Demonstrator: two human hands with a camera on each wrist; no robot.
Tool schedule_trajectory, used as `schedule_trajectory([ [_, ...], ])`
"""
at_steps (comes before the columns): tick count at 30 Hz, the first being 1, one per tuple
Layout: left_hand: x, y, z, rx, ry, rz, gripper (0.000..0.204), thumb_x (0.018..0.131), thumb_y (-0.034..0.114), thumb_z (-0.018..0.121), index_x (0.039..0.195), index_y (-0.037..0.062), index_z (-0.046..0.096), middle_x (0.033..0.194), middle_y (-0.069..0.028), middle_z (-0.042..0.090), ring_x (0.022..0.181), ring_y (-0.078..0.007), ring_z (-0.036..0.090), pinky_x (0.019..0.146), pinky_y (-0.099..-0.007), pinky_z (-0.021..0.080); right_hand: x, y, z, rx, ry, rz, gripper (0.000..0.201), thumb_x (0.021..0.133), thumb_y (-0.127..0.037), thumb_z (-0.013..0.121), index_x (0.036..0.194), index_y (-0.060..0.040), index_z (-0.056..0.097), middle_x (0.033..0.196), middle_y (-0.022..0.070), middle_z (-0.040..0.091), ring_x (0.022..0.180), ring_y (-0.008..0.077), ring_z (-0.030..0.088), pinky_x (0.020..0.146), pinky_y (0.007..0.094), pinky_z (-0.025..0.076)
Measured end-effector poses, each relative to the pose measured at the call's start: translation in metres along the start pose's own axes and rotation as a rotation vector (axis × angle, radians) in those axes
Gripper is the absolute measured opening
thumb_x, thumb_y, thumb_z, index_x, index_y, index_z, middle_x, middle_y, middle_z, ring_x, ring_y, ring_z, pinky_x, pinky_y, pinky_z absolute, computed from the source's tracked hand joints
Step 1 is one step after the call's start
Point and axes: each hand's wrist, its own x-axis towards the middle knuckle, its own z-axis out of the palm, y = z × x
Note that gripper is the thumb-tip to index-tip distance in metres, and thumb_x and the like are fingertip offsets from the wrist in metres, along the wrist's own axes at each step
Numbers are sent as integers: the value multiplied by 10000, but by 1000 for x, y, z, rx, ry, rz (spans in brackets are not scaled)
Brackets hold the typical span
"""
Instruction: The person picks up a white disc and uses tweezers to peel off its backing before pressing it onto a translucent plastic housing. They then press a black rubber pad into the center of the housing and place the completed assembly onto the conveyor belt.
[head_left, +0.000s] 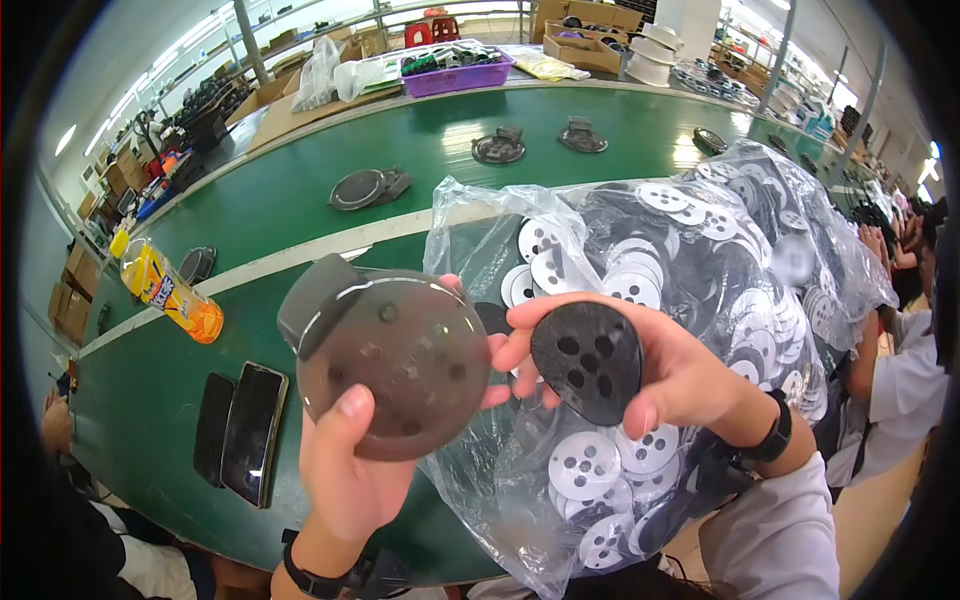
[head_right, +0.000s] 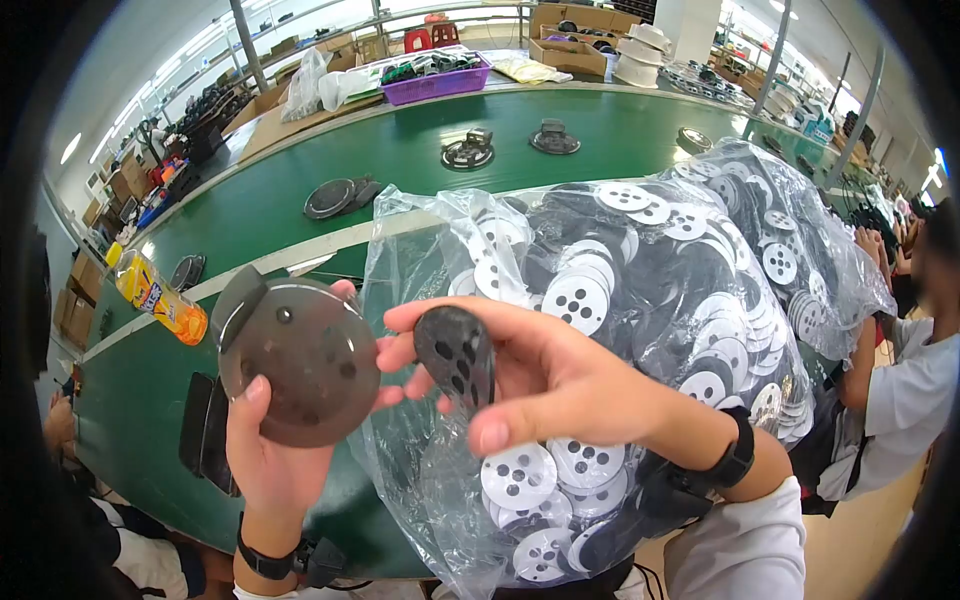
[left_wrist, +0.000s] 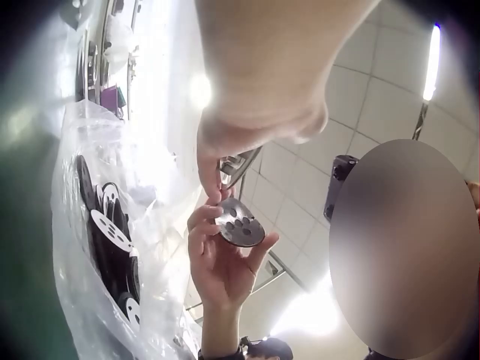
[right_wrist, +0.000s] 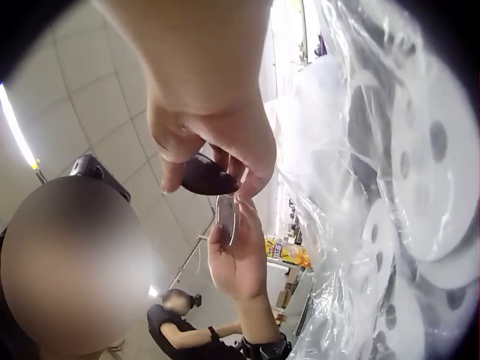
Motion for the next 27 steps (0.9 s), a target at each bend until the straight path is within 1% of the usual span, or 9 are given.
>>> schedule_trajectory([
  [5,3,-3,-5,-80,5,-49,698,776,357,484,1347,26,258,1370,-243,281,1086,-417,485,778,-477,501,-3,0,9,-99,12,-27,810,712,-122,743,1362,-8,274,1243,94,406,1146,163,400,925,305,390],
  [7,4,-5,-7,-112,-17,-41,703,763,347,494,1345,26,264,1368,-250,280,1079,-428,486,772,-480,501,-3,-1,22,-245,310,-27,1027,542,-314,848,1319,75,301,1174,156,482,1046,218,534,879,311,434],
  [12,4,-6,-10,-140,-116,9,730,738,399,521,1321,17,303,1347,-255,294,1059,-442,490,738,-487,496,-10,-8,3,-892,-42,-207,1013,510,-297,868,1291,75,341,1163,154,475,983,204,564,765,320,487],
  [13,4,-5,-9,-134,-114,9,730,738,399,521,1321,17,303,1347,-255,294,1059,-442,490,738,-487,496,-10,-6,6,-888,-44,-211,1013,510,-297,868,1291,75,341,1163,154,475,983,204,564,765,320,487],
  [15,3,-2,-7,-202,-98,-60,759,728,446,533,1310,10,314,1305,-242,334,1066,-435,486,728,-496,496,-13,-2,18,-739,173,-152,1048,514,-292,871,1322,50,297,1150,131,448,925,188,560,730,288,466],
  [17,1,-5,-5,-160,-103,-60,776,717,468,543,1303,8,322,1284,-240,347,1061,-433,488,720,-497,497,-14,2,15,-828,134,-135,1040,536,-263,867,1337,21,267,1156,121,426,907,188,548,722,275,445],
  [19,1,-7,-3,-119,-115,-61,794,706,490,552,1295,7,330,1262,-238,361,1057,-431,490,713,-497,497,-11,8,17,-659,67,-147,991,569,-218,852,1334,10,266,1159,130,425,932,195,536,743,276,436],
  [24,2,-5,-9,-41,-73,-22,786,666,515,583,1245,21,386,1189,-245,395,953,-391,520,658,-450,496,-10,19,24,-397,214,-292,680,685,-268,774,1184,-3,396,1188,226,406,930,295,575,778,359,467],
  [27,3,-7,-12,-40,-146,-16,756,668,515,580,1238,51,402,1163,-247,409,919,-381,523,642,-434,488,-10,15,13,-516,49,-309,494,725,-301,736,1024,-1,483,1188,270,394,924,336,583,789,403,473],
])
